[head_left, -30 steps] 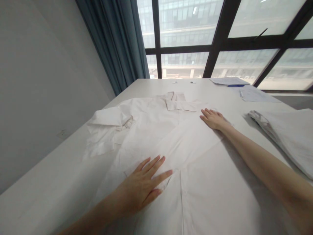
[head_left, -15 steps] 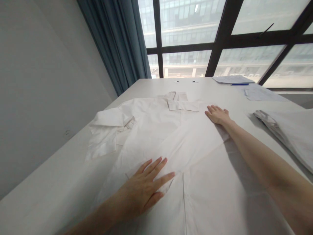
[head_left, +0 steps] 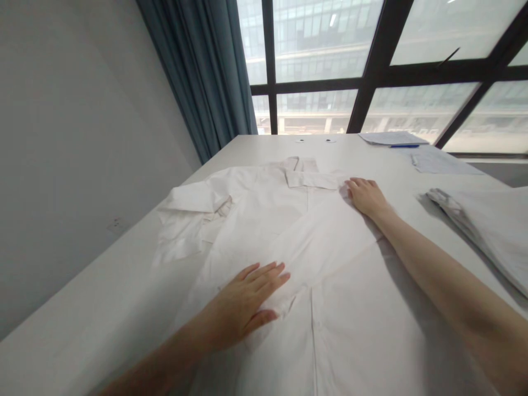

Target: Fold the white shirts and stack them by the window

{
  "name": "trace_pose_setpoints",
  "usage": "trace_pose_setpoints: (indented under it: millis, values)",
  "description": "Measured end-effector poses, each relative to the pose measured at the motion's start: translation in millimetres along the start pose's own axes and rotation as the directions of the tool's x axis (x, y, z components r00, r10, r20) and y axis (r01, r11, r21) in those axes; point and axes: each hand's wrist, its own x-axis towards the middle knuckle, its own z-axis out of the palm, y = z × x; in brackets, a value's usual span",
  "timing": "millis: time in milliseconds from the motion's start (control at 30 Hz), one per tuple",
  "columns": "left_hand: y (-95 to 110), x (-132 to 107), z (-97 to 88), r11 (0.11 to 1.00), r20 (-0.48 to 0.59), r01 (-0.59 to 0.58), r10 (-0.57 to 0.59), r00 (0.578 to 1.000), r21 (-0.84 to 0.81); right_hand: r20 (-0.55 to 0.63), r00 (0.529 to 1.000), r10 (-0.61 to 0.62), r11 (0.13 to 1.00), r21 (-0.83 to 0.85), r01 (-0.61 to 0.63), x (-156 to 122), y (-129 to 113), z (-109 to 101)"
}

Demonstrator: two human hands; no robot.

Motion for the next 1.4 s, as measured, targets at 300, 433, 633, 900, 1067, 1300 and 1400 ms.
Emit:
trace_pose_setpoints:
  millis: [300, 433, 633, 900, 1067, 1300, 1400]
  values:
    - [-3.0, 0.6, 9.0, 0.984, -0.127, 0.159, -0.147, 0.981, 0.084, 0.059, 0.865, -0.499, 0.826, 0.333, 0.454, -102.1, -94.8, -45.0]
    - [-5.4, -0.9, 12.0, 0.978, -0.142, 0.138, -0.116, 0.983, 0.156, 0.174, 0.894, -0.412, 0.883, 0.318, 0.345, -132.1, -72.7, -43.4]
    - [-5.3, -2.1, 11.6, 0.975, -0.127, 0.13, -0.108, 0.986, 0.181, 0.169, 0.982, 0.079, 0.995, 0.05, -0.089, -125.2, 29.2, -20.2]
    - [-8.0, 0.2, 6.3, 0.985, -0.126, 0.126, -0.111, 0.986, 0.119, 0.063, 0.993, 0.101, 0.992, 0.065, -0.105, -127.8, 43.2, -16.1]
    - [-27.0, -2.8, -0.5, 0.974, -0.232, 0.199, -0.169, 0.958, 0.113, 0.047, 0.995, 0.086, 0.993, 0.071, -0.089, -126.8, 45.0, -16.7]
    - [-72.2, -19.8, -30.9, 0.799, -0.383, 0.551, -0.443, 0.811, 0.242, 0.035, 0.997, 0.063, 0.995, 0.08, -0.066, -126.4, 44.0, -18.2]
    - [-93.2, -28.6, -52.6, 0.639, -0.437, 0.737, -0.612, 0.66, 0.218, 0.027, 0.998, 0.06, 0.995, 0.083, -0.062, -126.5, 43.4, -18.7]
